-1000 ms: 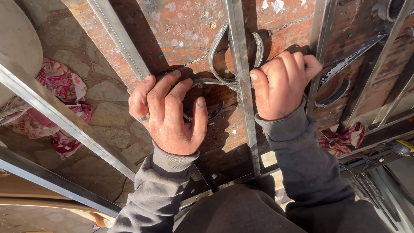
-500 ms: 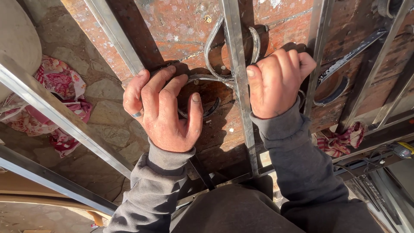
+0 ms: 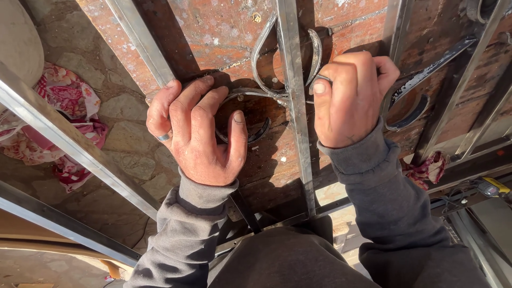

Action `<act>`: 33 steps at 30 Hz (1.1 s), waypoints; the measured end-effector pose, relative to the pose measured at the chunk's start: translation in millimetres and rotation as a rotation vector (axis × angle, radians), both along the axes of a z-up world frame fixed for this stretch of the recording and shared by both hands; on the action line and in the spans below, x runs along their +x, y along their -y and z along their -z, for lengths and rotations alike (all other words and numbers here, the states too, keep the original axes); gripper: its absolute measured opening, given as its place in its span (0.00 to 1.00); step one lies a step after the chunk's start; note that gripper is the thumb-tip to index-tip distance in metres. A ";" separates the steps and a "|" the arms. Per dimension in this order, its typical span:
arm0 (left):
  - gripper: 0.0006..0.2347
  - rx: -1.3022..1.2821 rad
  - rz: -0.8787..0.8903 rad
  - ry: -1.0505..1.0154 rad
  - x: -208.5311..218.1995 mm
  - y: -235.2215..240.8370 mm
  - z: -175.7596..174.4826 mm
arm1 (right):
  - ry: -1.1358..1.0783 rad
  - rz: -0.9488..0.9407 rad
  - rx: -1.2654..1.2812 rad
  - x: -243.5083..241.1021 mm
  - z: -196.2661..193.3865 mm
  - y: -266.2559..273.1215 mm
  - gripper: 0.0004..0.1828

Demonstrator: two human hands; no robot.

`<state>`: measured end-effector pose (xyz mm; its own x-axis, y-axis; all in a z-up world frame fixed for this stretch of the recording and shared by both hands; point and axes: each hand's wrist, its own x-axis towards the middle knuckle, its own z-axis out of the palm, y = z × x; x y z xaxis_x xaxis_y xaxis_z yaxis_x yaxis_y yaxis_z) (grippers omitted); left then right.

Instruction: Assembling and cleaning decorative elements on a metal gate frame.

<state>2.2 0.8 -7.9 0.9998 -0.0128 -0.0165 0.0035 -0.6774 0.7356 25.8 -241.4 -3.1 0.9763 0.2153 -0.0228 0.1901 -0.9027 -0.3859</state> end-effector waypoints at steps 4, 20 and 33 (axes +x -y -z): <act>0.14 -0.020 -0.011 0.002 0.2 1.4 0.7 | -0.048 0.093 0.094 0.6 -6.2 -1.1 0.04; 0.15 -0.001 -0.038 -0.011 -3.1 2.5 -1.3 | 0.117 -0.061 0.170 -0.9 -3.6 -11.6 0.18; 0.15 -0.013 -0.051 -0.031 6.3 3.4 -7.7 | -0.074 0.221 0.364 -2.7 -5.8 -12.7 0.10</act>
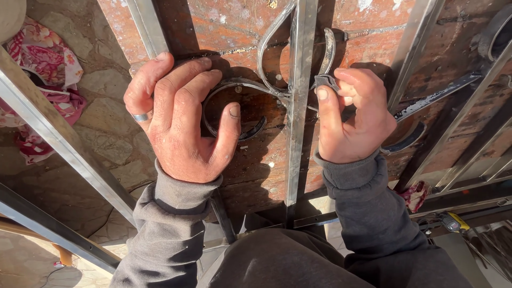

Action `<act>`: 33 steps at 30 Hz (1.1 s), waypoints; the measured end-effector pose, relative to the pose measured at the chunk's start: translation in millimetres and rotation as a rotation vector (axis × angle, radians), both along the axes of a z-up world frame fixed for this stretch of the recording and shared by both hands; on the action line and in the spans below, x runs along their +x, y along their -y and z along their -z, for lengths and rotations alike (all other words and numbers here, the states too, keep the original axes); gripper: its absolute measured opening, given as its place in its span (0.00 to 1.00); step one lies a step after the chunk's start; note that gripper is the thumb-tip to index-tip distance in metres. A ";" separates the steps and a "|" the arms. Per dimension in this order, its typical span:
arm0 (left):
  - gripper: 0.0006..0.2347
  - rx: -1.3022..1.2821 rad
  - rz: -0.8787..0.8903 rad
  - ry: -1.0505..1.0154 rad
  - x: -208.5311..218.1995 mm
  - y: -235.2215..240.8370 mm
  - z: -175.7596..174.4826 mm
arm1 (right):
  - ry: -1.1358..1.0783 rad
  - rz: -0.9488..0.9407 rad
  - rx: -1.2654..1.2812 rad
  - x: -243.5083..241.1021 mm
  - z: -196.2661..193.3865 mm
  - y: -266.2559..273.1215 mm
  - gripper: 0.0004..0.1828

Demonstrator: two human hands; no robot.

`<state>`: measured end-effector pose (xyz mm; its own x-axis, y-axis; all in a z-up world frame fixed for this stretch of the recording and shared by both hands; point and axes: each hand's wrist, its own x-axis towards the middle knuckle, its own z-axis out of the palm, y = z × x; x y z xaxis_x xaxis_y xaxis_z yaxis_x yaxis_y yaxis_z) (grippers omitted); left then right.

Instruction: Assembling and cleaning decorative elements on a metal gate frame.

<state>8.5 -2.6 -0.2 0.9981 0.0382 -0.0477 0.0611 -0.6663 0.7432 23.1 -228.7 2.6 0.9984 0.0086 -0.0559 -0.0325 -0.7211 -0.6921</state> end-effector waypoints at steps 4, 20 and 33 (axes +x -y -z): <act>0.15 0.008 0.004 0.001 0.9 -0.7 1.1 | 0.031 -0.058 -0.046 7.9 -3.0 -3.9 0.11; 0.15 -0.012 0.009 0.006 -3.7 -2.6 5.0 | 0.002 -0.206 -0.096 -1.4 1.1 17.9 0.10; 0.12 -0.541 0.175 -0.114 0.2 40.0 -51.1 | -0.282 -0.092 0.532 -30.0 -44.8 36.8 0.16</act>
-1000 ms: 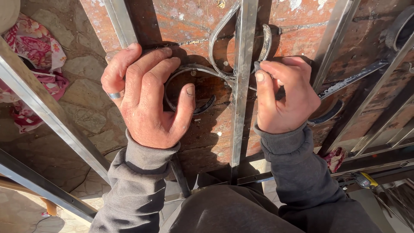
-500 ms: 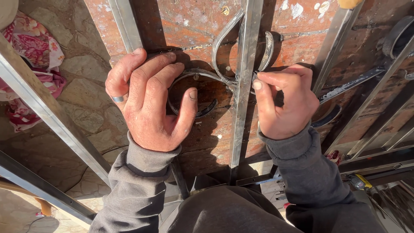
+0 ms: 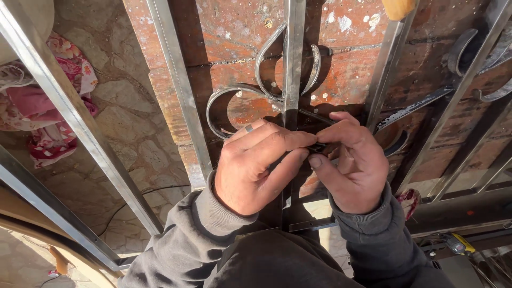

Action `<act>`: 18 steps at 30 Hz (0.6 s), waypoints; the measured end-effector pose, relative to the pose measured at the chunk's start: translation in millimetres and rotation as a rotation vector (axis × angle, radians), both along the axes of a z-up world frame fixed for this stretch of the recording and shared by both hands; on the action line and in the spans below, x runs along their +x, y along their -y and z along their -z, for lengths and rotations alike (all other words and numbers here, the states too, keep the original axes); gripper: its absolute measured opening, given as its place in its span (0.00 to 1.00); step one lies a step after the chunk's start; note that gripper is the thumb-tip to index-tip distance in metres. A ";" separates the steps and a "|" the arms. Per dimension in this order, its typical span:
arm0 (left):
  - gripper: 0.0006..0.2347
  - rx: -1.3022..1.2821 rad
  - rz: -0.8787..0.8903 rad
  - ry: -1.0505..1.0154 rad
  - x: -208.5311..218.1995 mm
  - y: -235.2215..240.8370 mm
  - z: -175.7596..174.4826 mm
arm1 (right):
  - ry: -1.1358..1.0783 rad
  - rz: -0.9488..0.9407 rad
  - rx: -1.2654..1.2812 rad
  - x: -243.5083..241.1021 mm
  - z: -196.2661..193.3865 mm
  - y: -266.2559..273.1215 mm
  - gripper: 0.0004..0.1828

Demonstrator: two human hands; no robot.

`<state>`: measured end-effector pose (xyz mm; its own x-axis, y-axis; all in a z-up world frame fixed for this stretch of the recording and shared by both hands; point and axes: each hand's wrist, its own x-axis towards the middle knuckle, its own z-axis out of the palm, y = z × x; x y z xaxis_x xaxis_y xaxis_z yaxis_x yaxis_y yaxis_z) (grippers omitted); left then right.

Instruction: Assembling and cleaning decorative elements on a metal gate frame.

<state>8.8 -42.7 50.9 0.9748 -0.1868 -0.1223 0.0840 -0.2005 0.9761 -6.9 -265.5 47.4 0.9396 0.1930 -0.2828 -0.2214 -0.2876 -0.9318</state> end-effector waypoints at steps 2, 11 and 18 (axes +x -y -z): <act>0.09 -0.090 0.030 -0.039 -9.4 8.3 8.9 | 0.043 -0.074 -0.030 -4.1 1.2 6.8 0.14; 0.09 -0.340 -0.056 -0.095 -19.5 33.3 7.4 | 0.016 0.066 0.203 -12.3 -5.2 4.8 0.13; 0.05 -0.496 -0.153 -0.431 -32.8 51.1 4.5 | 0.336 -0.143 -0.163 -11.6 -14.3 15.7 0.11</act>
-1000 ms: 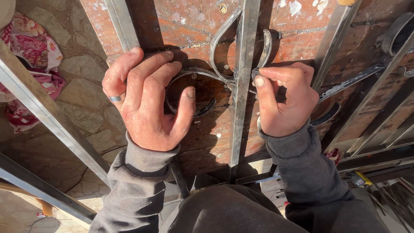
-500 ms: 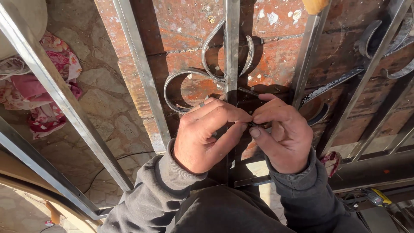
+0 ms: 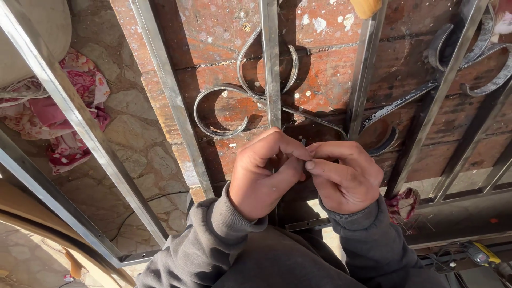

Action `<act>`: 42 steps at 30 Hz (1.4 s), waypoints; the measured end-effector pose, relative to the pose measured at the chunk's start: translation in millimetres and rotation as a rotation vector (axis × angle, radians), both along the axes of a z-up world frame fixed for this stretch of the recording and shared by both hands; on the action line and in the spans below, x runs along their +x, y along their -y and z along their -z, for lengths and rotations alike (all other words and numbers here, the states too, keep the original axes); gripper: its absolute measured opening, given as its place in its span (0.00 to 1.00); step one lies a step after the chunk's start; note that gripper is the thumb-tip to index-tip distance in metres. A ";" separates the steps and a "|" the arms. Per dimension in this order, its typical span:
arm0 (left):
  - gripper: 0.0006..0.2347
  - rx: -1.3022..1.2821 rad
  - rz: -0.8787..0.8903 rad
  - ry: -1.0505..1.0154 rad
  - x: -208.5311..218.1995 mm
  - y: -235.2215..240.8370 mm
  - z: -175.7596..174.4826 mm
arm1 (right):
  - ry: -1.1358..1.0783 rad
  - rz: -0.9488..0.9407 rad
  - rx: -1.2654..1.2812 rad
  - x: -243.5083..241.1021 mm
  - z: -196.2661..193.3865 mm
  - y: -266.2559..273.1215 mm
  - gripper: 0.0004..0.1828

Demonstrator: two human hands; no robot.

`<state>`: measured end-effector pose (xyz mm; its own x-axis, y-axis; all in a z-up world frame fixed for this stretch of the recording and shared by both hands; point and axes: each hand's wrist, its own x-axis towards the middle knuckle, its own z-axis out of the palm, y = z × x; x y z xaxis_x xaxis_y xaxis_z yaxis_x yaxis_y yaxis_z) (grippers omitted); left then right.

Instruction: Assembling and cleaning decorative elements on a metal gate frame.

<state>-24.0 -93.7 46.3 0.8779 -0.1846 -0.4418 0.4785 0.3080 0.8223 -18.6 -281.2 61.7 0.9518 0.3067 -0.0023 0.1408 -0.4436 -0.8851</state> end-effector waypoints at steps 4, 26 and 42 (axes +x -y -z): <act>0.04 -0.381 0.031 -0.218 -2.2 -7.8 1.6 | 0.110 -0.059 -0.046 3.2 -2.4 2.6 0.14; 0.04 -0.255 -0.200 -0.408 -10.9 14.5 15.6 | 0.471 -0.334 -0.301 39.0 13.0 -0.6 0.17; 0.19 1.122 -0.005 0.560 11.1 -86.4 39.7 | 0.103 0.289 -0.387 31.7 61.4 -53.7 0.10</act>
<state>-12.9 -7.4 6.6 0.9952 0.0554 0.0805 -0.0199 -0.6919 0.7217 13.2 -227.4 0.3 0.9991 0.0257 0.0346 0.0418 -0.7708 -0.6357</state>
